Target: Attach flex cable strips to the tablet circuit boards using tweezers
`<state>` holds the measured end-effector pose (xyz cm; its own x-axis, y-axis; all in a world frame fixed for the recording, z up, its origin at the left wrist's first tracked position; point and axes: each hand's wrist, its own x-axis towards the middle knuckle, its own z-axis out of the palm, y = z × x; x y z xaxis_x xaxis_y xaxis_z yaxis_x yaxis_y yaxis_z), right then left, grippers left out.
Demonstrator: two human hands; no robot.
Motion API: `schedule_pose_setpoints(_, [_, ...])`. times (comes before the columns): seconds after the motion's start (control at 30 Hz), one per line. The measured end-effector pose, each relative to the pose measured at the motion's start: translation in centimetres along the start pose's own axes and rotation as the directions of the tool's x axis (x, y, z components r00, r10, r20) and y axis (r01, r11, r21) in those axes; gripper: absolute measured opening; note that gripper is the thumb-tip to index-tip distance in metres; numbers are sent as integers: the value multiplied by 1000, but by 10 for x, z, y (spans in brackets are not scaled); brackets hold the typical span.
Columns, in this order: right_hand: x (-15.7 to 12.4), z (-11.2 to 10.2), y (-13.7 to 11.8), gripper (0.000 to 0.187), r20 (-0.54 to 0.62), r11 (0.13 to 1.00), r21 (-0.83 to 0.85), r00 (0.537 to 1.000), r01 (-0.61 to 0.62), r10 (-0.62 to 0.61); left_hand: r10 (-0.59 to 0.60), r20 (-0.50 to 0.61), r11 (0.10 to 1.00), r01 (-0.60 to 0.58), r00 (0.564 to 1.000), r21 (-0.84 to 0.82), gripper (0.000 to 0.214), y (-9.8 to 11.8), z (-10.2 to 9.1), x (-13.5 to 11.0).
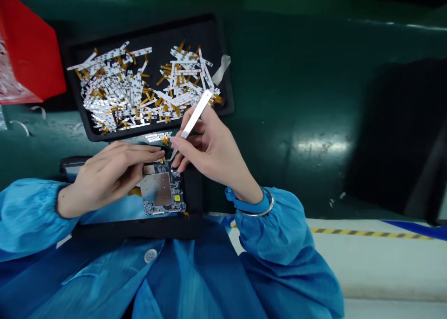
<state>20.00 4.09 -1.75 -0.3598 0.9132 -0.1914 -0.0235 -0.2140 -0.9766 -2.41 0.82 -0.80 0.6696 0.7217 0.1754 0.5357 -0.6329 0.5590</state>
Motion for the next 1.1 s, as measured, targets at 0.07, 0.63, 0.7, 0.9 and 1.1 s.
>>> schedule_pose_setpoints(0.07, [-1,-1,-2,30,-2,1000,9,1000,-9,9,-1,-2,1000,1,1000,-1,30,-1,1,0])
schedule_pose_setpoints(0.63, [-2,-1,6,32,-27,998,60,999,34,-32,176,56,947,-185,983,261,27,6,-6,-5])
schedule_pose_setpoints(0.7, [-2,-2,7,32,-24,998,49,999,49,-48,189,72,941,-202,979,271,29,7,-6,-6])
schedule_pose_setpoints(0.9, [-2,-2,8,30,-42,996,6,995,93,-92,161,77,959,-174,984,224,33,8,-7,-13])
schedule_pose_setpoints(1.1, [-2,-1,9,30,-59,992,-24,990,123,-124,147,50,965,-154,988,214,31,9,-6,-12])
